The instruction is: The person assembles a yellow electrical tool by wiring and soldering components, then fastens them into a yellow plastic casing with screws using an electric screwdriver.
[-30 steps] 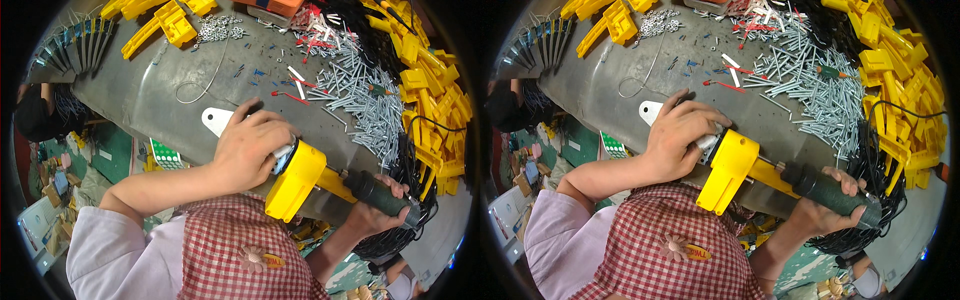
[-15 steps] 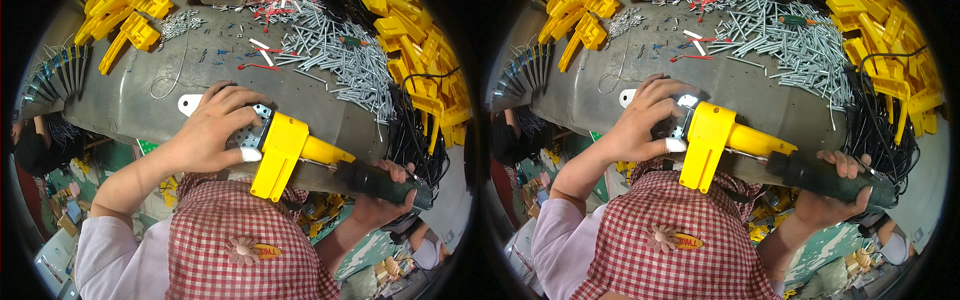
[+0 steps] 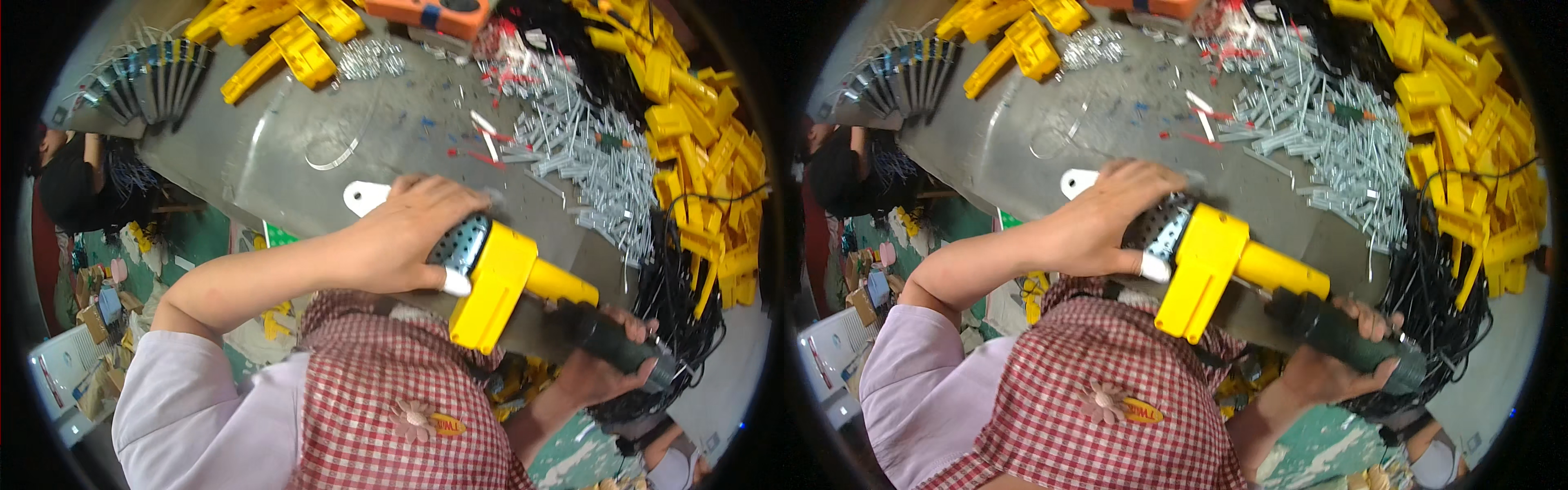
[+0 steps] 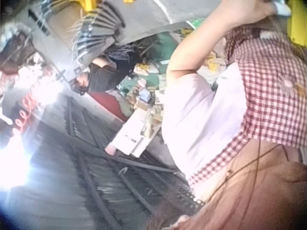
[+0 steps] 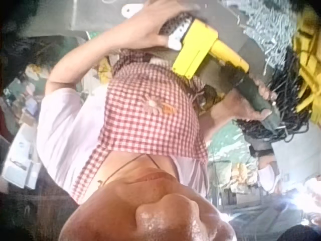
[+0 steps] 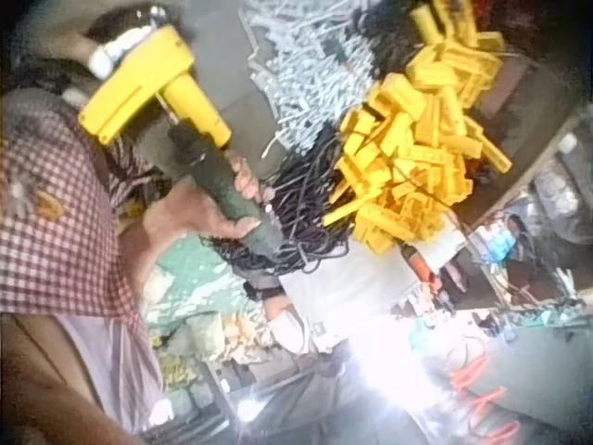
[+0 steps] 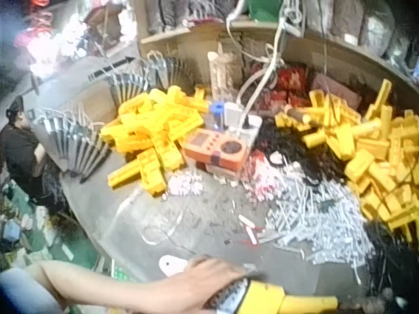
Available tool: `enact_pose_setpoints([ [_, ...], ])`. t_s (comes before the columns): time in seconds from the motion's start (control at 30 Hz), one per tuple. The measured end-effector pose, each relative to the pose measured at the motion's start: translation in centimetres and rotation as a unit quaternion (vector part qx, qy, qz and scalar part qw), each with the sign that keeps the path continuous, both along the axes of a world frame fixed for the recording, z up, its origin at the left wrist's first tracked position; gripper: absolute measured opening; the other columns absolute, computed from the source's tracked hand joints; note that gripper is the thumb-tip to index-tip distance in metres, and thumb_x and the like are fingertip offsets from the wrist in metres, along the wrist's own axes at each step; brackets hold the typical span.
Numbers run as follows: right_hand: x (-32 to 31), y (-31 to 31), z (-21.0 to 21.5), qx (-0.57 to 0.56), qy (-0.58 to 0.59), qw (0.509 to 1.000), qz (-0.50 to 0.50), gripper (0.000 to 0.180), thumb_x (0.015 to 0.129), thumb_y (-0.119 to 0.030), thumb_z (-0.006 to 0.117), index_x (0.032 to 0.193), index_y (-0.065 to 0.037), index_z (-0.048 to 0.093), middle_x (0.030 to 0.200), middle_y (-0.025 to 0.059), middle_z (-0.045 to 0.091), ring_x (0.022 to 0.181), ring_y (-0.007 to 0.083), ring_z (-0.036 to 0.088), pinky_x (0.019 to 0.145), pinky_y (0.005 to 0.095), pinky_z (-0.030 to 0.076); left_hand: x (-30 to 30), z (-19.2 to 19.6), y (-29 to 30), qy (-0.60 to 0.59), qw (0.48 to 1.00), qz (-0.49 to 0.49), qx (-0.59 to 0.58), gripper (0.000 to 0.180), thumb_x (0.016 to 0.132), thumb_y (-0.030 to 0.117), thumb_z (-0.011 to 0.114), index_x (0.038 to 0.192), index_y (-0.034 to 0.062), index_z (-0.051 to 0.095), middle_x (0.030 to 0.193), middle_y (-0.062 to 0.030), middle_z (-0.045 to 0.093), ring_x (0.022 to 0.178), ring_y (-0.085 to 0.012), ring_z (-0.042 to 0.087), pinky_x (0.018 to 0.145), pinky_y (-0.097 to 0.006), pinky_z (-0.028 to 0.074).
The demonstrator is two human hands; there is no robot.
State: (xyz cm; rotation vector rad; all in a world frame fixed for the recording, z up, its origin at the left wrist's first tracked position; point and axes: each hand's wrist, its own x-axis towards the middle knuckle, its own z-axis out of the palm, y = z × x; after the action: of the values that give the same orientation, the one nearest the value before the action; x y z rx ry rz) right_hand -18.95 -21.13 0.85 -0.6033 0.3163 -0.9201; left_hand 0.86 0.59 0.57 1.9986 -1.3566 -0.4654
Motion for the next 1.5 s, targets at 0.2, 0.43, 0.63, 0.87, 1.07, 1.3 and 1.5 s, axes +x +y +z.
enact_pose_setpoints([
  [0.2,-0.8,-0.1,-0.5,0.042,-0.019,0.999,0.006,0.042,0.087,-0.029,0.053,0.121,-0.006,0.041,0.088,0.0029,0.046,0.088,0.0159,0.046,0.093,0.0379,0.035,7.7,0.4,-2.8,-0.179,0.965,0.183,0.050,0.025,0.077,0.009,0.062,0.099,0.0048,0.050,0.090,-0.0105,0.061,0.088,-0.0296,0.060,0.075,-0.037,0.048],
  [0.43,-0.3,-0.3,-0.4,0.036,-0.010,0.999,0.022,0.042,0.087,-0.031,0.054,0.119,-0.007,0.041,0.089,0.0029,0.047,0.089,0.0162,0.046,0.093,0.0368,0.034,9.1,-0.6,-4.3,-0.385,0.922,0.028,0.033,0.024,0.069,0.006,0.062,0.091,0.0058,0.050,0.089,-0.0093,0.059,0.085,-0.0274,0.059,0.072,-0.036,0.049],
  [0.63,-0.6,-0.3,-0.6,0.042,-0.016,0.999,0.015,0.044,0.086,-0.030,0.055,0.119,-0.005,0.041,0.091,0.0034,0.048,0.090,0.0168,0.047,0.095,0.0376,0.035,1.3,1.1,0.4,-0.043,0.992,0.055,-0.102,0.019,0.074,0.010,0.072,0.080,0.0110,0.054,0.087,-0.0013,0.066,0.091,-0.0184,0.061,0.091,-0.045,0.039],
  [0.87,-0.4,-0.2,-0.3,0.040,-0.018,0.999,0.004,0.041,0.085,-0.028,0.057,0.117,-0.004,0.044,0.090,0.0039,0.049,0.090,0.0171,0.047,0.093,0.0371,0.035,-2.6,-1.6,1.6,-0.011,0.987,0.095,-0.129,0.021,0.072,0.008,0.071,0.080,0.0127,0.052,0.086,0.0015,0.067,0.092,-0.0193,0.057,0.096,-0.046,0.031],
  [1.07,-0.2,-0.3,-0.2,0.074,-0.052,0.996,0.020,0.041,0.083,-0.026,0.058,0.115,-0.005,0.044,0.088,0.0042,0.049,0.088,0.0171,0.047,0.090,0.0367,0.036,-2.5,-2.1,1.7,-0.002,0.983,0.095,-0.159,0.028,0.058,0.001,0.066,0.080,0.0102,0.052,0.089,-0.0005,0.063,0.093,-0.0213,0.056,0.095,-0.048,0.032],
  [1.3,0.1,-0.3,0.1,0.078,-0.060,0.995,0.026,0.040,0.083,-0.025,0.058,0.115,-0.005,0.043,0.086,0.0043,0.049,0.086,0.0170,0.047,0.090,0.0369,0.036,-2.7,-1.9,1.4,0.006,0.980,0.119,-0.158,0.024,0.064,0.002,0.068,0.079,0.0105,0.050,0.086,0.0003,0.064,0.088,-0.0206,0.057,0.093,-0.045,0.034],
  [1.5,0.4,-0.3,0.2,0.085,-0.060,0.994,0.026,0.038,0.083,-0.025,0.057,0.113,-0.005,0.045,0.085,0.0042,0.049,0.085,0.0170,0.047,0.089,0.0373,0.036,-2.7,-2.3,1.3,-0.019,0.979,0.133,-0.151,0.025,0.063,0.001,0.068,0.078,0.0100,0.050,0.083,0.0007,0.063,0.085,-0.0211,0.057,0.089,-0.043,0.037],
])
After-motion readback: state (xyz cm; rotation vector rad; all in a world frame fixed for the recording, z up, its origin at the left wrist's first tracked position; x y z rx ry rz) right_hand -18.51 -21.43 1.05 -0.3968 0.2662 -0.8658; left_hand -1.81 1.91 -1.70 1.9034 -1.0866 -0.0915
